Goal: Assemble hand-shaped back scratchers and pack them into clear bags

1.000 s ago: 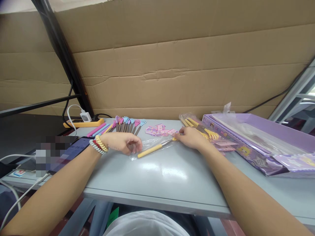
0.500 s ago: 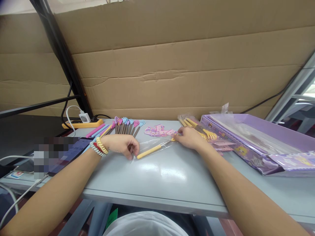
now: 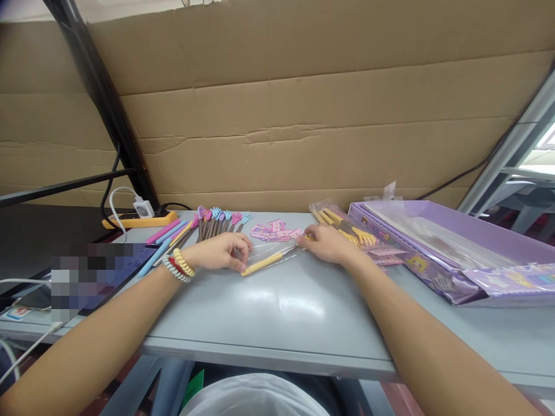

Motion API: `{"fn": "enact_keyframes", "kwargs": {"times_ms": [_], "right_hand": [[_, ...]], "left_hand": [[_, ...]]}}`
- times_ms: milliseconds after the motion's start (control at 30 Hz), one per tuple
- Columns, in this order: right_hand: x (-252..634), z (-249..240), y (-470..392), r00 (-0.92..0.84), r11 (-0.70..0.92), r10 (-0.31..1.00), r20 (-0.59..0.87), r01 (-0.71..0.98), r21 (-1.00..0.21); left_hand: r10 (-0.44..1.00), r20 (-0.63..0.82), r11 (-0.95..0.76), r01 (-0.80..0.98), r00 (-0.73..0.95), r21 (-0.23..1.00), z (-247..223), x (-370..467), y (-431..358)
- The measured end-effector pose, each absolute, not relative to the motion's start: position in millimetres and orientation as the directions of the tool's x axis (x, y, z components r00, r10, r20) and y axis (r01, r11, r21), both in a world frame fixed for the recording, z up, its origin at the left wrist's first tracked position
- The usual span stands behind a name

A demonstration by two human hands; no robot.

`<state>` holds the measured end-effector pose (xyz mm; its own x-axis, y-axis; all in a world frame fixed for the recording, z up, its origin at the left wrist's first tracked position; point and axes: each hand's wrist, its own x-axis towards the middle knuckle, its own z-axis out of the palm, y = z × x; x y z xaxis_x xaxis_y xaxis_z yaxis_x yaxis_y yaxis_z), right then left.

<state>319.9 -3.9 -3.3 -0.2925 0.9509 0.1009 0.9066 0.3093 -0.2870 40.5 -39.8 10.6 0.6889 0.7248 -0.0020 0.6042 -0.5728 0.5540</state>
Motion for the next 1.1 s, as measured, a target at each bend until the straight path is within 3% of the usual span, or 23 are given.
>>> {"fn": "enact_keyframes", "kwargs": {"times_ms": [133,400,767,933,1100], "right_hand": [[322.0,-3.3,-2.7,-0.284,0.298,0.955,0.089,0.913,-0.277],[322.9,-6.2,-0.2,-0.279,0.304,0.951,0.132,0.919,-0.252],[316.1,-5.8,-1.9,-0.157,0.341,0.879,0.451,0.867,-0.363],[316.1,-7.5,-0.5,-0.100,0.401,0.811,0.577,0.812,-0.424],[317.0,-7.8,-0.3,-0.071,0.460,0.726,0.684,0.789,-0.407]], "left_hand": [[0.782,0.032,-0.521,0.625,0.622,0.581,6.7,42.9,-38.3],[0.877,-0.040,-0.341,0.678,0.479,0.651,4.3,47.1,-38.1],[0.901,0.206,-0.414,0.608,0.383,0.678,5.0,51.6,-42.9],[0.899,0.103,-0.362,0.586,0.427,0.725,1.5,50.7,-42.3],[0.859,0.055,-0.393,0.586,0.510,0.709,3.3,50.4,-43.5]]}}
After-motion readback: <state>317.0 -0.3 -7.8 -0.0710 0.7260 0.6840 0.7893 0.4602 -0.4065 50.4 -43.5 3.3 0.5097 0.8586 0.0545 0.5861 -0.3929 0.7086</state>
